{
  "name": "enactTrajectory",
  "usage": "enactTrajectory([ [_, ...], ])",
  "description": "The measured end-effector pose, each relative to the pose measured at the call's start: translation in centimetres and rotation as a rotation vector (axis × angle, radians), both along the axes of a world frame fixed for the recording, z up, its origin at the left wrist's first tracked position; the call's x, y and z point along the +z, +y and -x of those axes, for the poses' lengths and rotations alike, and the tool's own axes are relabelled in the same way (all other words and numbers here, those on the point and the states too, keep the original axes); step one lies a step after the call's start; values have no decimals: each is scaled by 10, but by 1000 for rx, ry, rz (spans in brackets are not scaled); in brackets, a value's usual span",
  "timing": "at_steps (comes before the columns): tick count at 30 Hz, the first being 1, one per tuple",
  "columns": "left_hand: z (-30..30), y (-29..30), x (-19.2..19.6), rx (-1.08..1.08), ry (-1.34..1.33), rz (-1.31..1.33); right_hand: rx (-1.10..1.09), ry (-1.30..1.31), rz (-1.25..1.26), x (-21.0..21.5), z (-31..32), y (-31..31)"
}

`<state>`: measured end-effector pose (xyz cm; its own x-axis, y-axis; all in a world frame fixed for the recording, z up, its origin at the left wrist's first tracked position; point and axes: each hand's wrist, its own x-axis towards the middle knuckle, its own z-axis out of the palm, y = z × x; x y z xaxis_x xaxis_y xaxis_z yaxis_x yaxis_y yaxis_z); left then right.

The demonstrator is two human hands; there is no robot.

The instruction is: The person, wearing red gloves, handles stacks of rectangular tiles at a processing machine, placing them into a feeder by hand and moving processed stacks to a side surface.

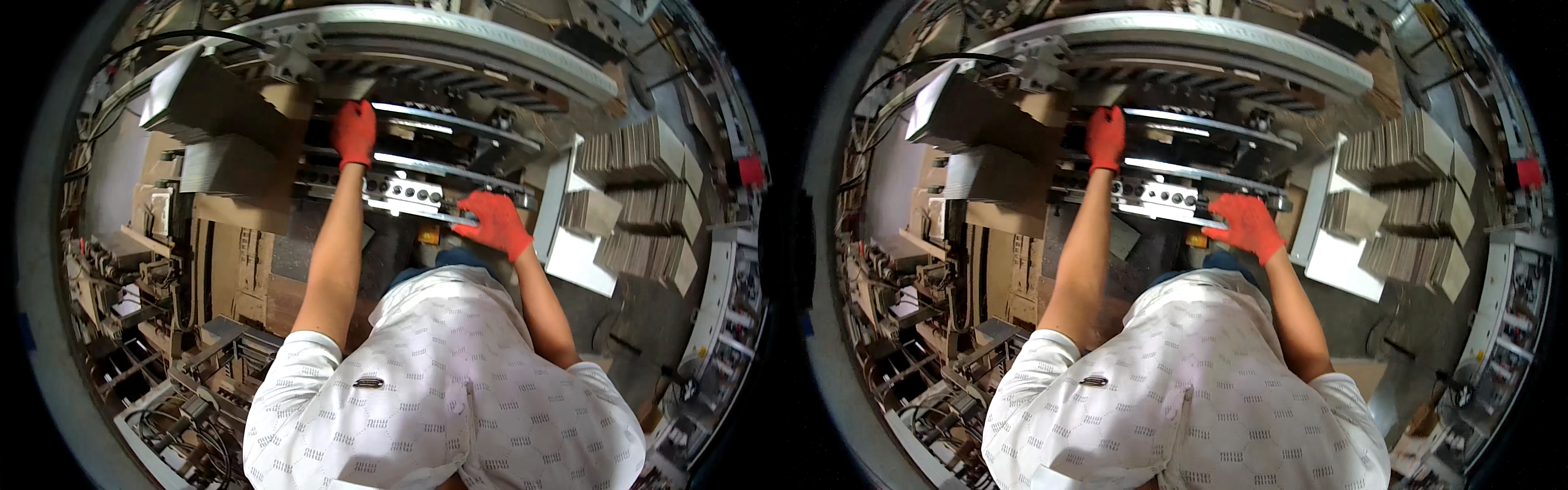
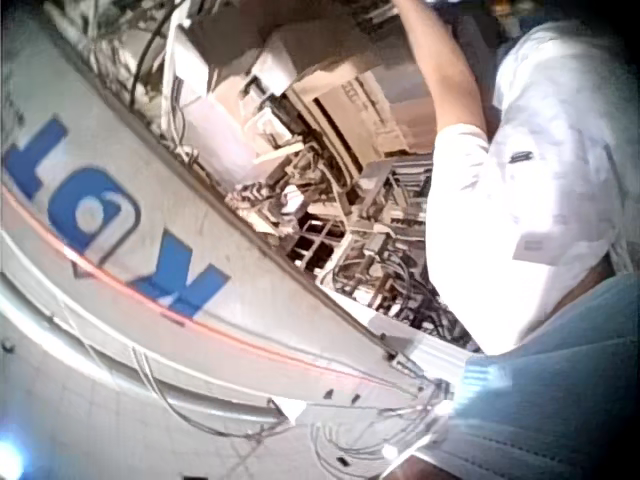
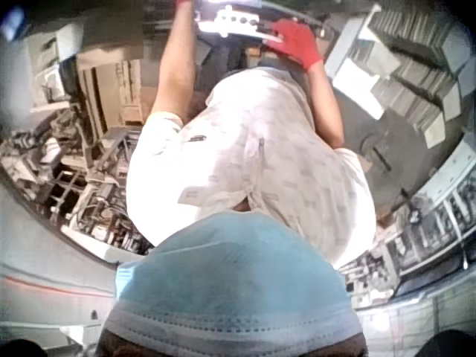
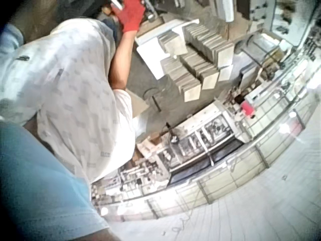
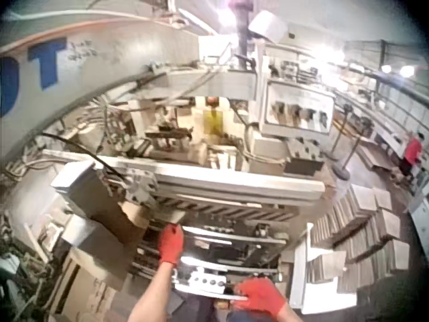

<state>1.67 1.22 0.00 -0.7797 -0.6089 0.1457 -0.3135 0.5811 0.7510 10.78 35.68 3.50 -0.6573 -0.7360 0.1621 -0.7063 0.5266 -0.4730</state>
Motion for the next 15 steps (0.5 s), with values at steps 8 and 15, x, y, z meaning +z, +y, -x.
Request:
enactTrajectory([
  [8, -7, -8, 1, 56, -13, -17, 100, -81, 94, 7, 3, -10],
  [15, 18, -32, -35, 182, 395, -296, 23, -170, 400, 26, 33, -62],
])
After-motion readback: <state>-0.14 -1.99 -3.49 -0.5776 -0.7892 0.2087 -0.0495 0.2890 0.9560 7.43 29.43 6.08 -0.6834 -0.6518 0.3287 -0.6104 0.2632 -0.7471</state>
